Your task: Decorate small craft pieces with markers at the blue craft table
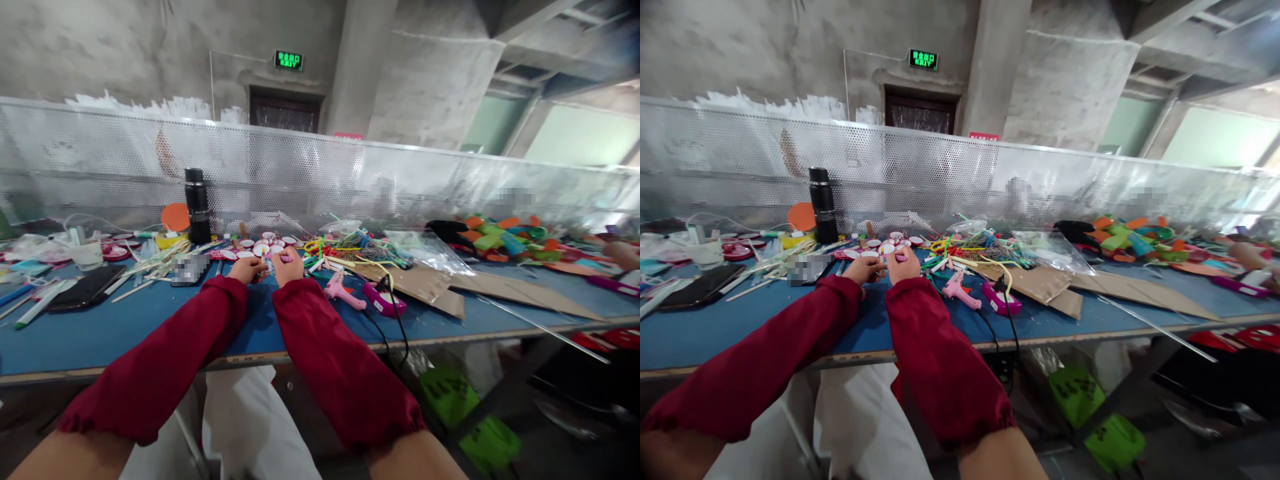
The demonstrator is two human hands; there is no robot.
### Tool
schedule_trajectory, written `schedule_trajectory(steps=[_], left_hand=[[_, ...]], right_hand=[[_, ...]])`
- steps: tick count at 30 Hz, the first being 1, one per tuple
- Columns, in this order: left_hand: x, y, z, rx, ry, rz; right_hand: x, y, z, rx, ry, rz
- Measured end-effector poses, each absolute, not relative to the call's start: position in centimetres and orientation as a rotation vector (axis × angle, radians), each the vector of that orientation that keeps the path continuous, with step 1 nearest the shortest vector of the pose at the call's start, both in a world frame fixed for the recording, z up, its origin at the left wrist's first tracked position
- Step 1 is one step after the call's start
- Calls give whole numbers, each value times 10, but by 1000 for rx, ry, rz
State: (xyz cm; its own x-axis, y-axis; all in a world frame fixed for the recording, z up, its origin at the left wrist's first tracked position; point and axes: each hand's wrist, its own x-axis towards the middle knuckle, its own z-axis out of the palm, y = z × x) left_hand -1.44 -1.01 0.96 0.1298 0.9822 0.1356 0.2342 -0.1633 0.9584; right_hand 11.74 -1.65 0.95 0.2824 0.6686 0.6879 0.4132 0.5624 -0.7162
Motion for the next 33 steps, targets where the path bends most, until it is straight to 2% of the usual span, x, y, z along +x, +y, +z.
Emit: schedule_trajectory(steps=[33], left_hand=[[-14,-12,11,1528,1220,1124]], right_hand=[[120,-5,3,-1105,-1291,182]])
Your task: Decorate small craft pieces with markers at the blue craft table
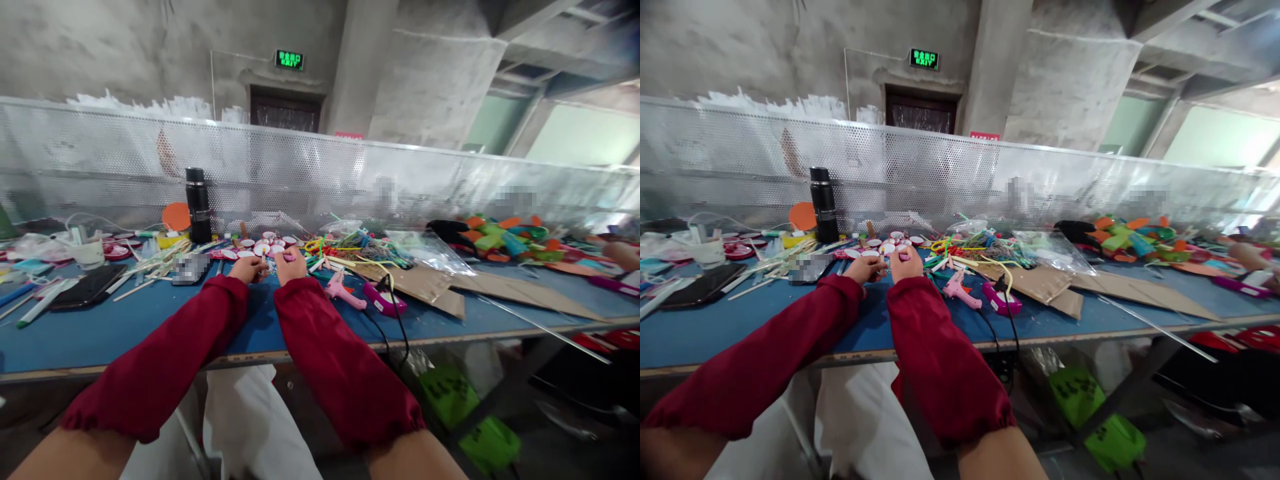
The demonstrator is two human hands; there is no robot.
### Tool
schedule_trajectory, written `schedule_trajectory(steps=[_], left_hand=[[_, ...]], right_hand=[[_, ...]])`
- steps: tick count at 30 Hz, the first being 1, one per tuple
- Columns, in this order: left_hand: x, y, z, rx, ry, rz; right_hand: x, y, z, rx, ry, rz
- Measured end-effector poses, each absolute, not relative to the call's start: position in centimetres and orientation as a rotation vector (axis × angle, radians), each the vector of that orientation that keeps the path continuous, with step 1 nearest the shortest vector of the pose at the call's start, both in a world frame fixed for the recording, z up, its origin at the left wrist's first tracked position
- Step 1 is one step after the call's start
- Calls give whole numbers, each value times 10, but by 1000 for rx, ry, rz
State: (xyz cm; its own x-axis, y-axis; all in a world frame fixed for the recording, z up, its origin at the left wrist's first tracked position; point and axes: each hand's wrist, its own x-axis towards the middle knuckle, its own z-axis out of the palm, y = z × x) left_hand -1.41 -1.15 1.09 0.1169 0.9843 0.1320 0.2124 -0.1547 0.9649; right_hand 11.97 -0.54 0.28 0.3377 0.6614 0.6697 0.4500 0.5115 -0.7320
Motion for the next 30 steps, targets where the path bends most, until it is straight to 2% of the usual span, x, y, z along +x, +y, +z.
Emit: schedule_trajectory(steps=[22,30], left_hand=[[-16,-6,7,1558,1212,1119],[-15,-8,9,1562,1203,1105]], right_hand=[[119,-7,4,-1107,-1285,206],[119,-4,3,-981,-1306,235]])
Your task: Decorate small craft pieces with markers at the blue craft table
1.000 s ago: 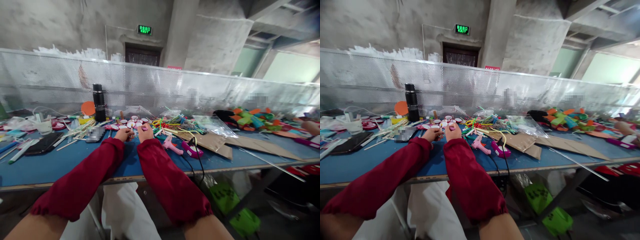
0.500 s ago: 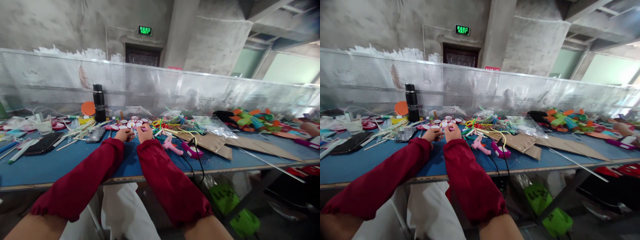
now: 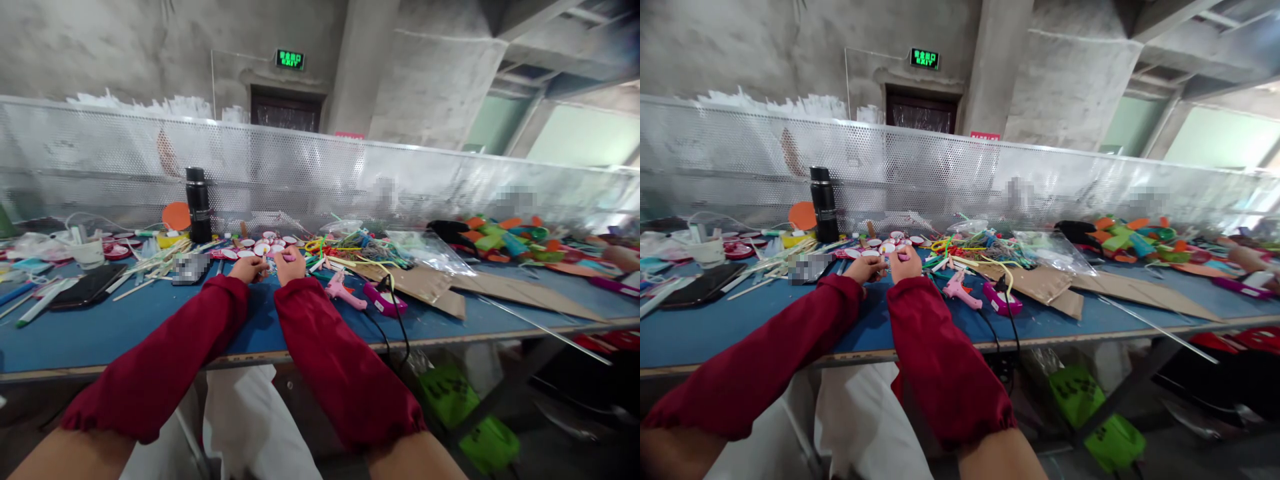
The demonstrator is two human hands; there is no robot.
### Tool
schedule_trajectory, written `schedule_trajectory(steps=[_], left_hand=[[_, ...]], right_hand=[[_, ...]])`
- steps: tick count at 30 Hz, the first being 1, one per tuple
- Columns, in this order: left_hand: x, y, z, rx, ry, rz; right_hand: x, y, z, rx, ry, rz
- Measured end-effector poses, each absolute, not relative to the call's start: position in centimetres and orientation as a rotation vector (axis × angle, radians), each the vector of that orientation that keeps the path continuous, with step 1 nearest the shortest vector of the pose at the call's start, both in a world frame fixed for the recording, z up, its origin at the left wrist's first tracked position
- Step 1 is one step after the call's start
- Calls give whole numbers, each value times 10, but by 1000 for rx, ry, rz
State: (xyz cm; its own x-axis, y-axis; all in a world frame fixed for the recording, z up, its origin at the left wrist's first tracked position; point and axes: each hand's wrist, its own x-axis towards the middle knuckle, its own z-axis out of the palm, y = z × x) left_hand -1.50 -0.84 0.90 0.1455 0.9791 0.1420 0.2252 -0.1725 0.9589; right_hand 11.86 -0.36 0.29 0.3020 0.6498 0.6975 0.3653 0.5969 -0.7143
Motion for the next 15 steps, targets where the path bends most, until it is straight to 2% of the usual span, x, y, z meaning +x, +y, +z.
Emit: schedule_trajectory(steps=[15], left_hand=[[-17,-3,4,1608,1207,1092]], right_hand=[[118,-9,5,-1022,-1333,238]])
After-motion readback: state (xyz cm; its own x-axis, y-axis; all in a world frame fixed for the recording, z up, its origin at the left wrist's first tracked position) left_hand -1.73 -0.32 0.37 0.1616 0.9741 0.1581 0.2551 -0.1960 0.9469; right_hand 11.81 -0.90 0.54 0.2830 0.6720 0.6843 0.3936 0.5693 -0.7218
